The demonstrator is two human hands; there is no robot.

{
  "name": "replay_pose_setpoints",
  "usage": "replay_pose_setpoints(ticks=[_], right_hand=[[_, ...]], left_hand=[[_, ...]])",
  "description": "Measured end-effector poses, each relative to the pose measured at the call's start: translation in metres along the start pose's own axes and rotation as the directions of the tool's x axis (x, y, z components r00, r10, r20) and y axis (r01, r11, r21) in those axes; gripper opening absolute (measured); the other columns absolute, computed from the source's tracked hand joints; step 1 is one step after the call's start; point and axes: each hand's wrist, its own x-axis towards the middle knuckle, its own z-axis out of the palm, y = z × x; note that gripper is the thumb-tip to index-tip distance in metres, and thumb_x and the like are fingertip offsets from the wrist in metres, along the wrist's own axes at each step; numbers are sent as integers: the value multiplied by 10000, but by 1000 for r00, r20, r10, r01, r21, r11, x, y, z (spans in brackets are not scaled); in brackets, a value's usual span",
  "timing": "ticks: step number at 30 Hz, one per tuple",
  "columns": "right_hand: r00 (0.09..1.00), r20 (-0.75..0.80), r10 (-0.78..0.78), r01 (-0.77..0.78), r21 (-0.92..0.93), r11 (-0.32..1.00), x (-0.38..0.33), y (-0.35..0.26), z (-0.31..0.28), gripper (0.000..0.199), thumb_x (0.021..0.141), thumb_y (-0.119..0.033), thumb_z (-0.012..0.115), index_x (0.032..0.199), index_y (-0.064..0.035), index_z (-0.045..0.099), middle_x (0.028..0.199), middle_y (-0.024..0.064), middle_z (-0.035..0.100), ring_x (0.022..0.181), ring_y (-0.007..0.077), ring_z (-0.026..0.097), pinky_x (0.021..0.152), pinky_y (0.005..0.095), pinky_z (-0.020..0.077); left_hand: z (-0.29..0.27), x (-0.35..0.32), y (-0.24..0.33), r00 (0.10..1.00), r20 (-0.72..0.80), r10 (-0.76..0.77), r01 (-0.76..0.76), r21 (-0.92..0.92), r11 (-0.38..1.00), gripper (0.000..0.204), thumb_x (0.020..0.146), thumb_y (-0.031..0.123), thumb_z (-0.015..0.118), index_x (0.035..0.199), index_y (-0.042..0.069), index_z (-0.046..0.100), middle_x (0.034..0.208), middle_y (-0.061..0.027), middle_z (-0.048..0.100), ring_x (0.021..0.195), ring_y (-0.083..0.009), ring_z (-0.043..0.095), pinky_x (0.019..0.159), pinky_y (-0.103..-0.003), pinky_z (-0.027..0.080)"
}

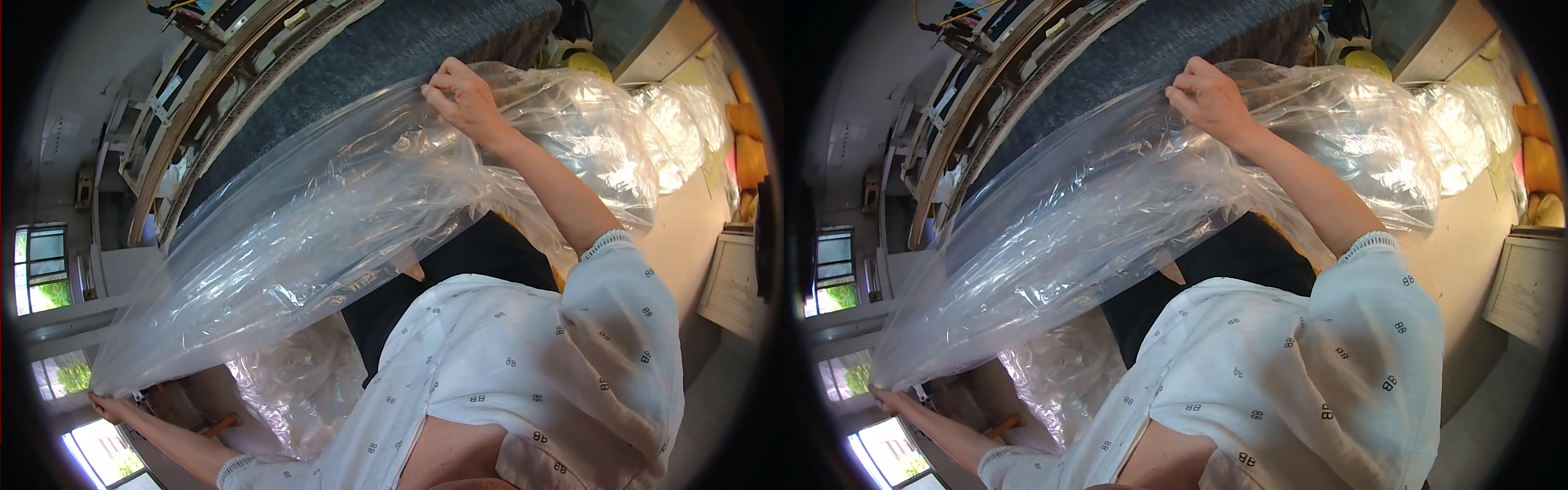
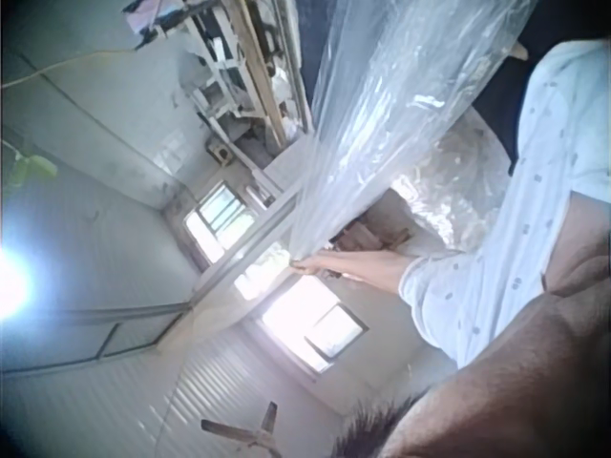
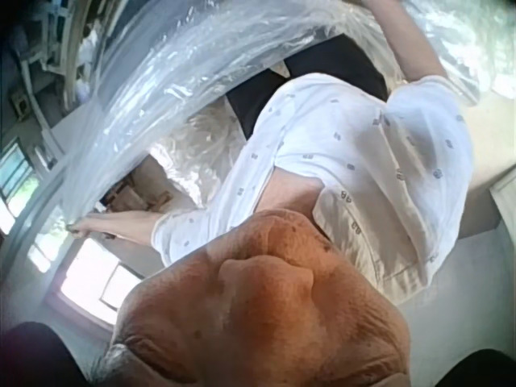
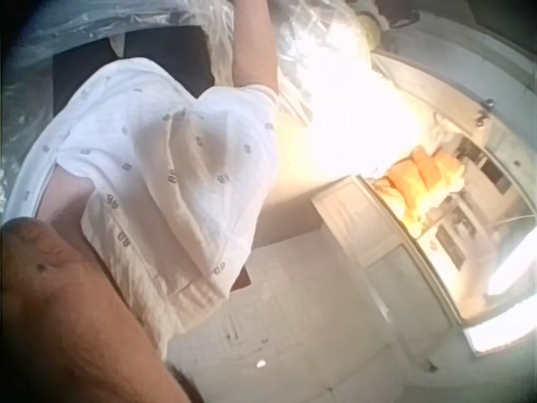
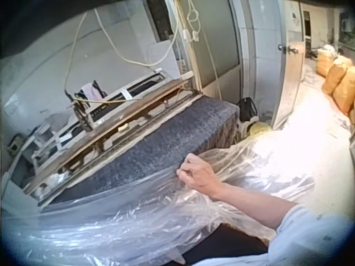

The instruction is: Wrapping a large manufacturing part or object in clear plastic protective film.

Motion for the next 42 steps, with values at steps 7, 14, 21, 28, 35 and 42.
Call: replay_pose_setpoints(ticks=[7, 14, 21, 28, 35, 42], right_hand=[[991, 46, 124, -118, -113, 987, 10, -2, -2, 183, 752, -213, 624, 687, -49, 573, 683, 52, 480, 599, 236, 511, 549, 341, 411], [957, 166, 237, -210, -166, 964, 21, -15, -15, 177, 736, -216, 645, 843, -99, 567, 684, 21, 502, 602, 190, 512, 558, 321, 418], [992, 121, 44, -46, 16, 999, 28, 2, -13, 115, 747, -173, 643, 808, -86, 599, 706, 24, 507, 648, 139, 520, 603, 272, 427], [973, 138, 184, -224, 384, 896, 180, -4, -101, 184, 895, -183, 487, 989, -26, 485, 815, 51, 571, 715, 146, 570, 691, 254, 470], [981, -190, -45, -69, -554, 830, 240, 137, -62, 273, 882, -290, 445, 978, -45, 518, 877, 161, 604, 813, 332, 581, 727, 372, 447], [978, -90, 188, -182, 69, 981, 212, 191, -17, 172, 817, -176, 571, 884, -18, 584, 781, 18, 592, 744, 100, 535, 708, 232, 421]], left_hand=[[-42, -6, -17, 993, 93, 66, -71, 54, 996, 265, 824, 224, 628, 976, 7, 647, 1042, -89, 620, 951, -189, 569, 834, -296, 464], [-60, -24, -57, 984, 177, 7, -19, 65, 998, 277, 823, 218, 629, 1002, 6, 638, 1066, -93, 611, 961, -203, 564, 847, -315, 459], [-64, -37, -108, 934, 289, -209, 211, 27, 977, 354, 829, 287, 618, 1084, 42, 603, 1112, -86, 591, 989, -202, 551, 841, -305, 446], [-3, -94, -132, 802, 474, -363, 391, 42, 919, 373, 880, 285, 536, 1196, 93, 480, 1179, -49, 497, 1052, -188, 468, 841, -300, 402], [144, -244, -180, 775, 629, -68, -117, 247, 962, 256, 865, 264, 562, 962, 38, 629, 878, -25, 607, 821, -119, 534, 769, -246, 423], [200, -260, -227, 792, 594, -143, 44, 178, 983, 302, 827, 332, 600, 950, 63, 662, 884, -43, 645, 828, -123, 552, 790, -260, 424]])
